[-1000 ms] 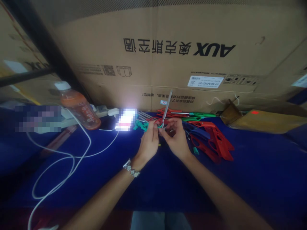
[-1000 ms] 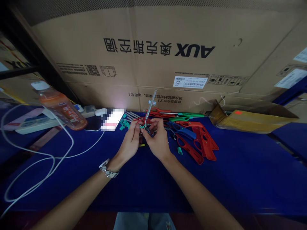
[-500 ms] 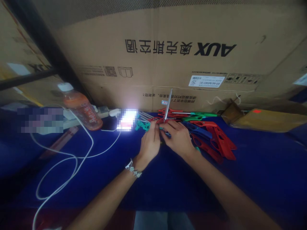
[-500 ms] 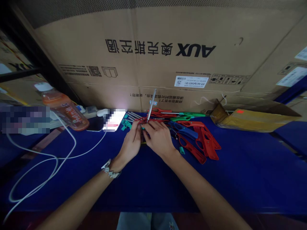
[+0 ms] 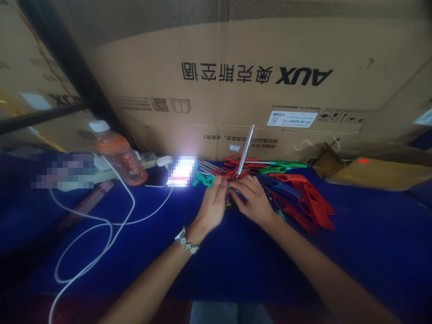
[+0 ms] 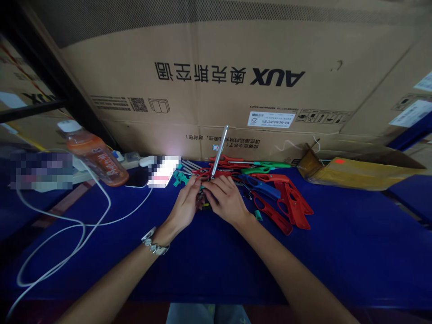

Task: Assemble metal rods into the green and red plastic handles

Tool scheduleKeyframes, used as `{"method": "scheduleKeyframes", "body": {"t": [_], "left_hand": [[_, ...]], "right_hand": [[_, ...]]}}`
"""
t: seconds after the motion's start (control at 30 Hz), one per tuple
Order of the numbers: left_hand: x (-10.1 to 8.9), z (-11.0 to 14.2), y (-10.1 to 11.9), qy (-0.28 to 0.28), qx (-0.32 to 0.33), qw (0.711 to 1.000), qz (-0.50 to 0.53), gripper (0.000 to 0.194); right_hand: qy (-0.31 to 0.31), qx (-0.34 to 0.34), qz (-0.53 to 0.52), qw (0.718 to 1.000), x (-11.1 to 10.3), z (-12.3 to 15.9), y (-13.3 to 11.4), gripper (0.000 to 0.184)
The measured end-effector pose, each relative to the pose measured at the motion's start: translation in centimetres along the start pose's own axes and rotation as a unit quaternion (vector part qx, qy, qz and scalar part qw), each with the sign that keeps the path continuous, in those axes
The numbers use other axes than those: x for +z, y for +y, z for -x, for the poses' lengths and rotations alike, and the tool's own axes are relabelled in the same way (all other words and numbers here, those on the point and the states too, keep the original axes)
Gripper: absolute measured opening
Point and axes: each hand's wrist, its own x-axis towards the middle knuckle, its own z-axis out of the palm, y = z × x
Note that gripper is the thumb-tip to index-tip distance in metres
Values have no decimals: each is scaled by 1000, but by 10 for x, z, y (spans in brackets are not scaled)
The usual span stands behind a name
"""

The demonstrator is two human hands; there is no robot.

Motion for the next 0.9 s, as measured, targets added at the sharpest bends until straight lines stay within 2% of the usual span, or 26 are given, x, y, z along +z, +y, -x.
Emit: {"method": "scheduleKeyframes", "body": {"t": [0.2,0.33,0.4,0.47,0.5,0.53,0.6,0.67,0.7,0.8,0.9], "left_hand": [[-4,-5,-4,-5,32,999,2,33],[-4,-9,-6,-4,-11,1000,20,37],[-4,-10,-4,-1,-34,999,31,37],[-5,-11,-2,-2,-50,998,29,38],[-7,-11,0,-7,-55,998,26,38],[-8,-11,1,-15,-58,998,23,39],[-10,-11,3,-35,-65,997,19,39],[-12,-9,3,-58,-71,996,8,39],[-12,-9,3,-69,-71,995,1,38],[-11,-7,3,-87,-54,994,-25,37],[-9,-5,3,-95,-36,994,-49,35]], "right_hand": [[5,71,-69,995,5,3,-15,36],[21,105,-152,983,11,4,-12,29],[44,139,-208,967,13,4,-10,25],[89,216,-270,934,15,2,-9,17],[103,270,-305,907,15,1,-9,16],[98,331,-343,874,14,-1,-9,22],[44,445,-421,789,12,-5,-10,37],[4,510,-486,709,8,-10,-11,42],[10,523,-509,683,6,-13,-11,42],[66,519,-560,643,0,-18,-11,45],[93,508,-573,636,-3,-21,-11,45]]}}
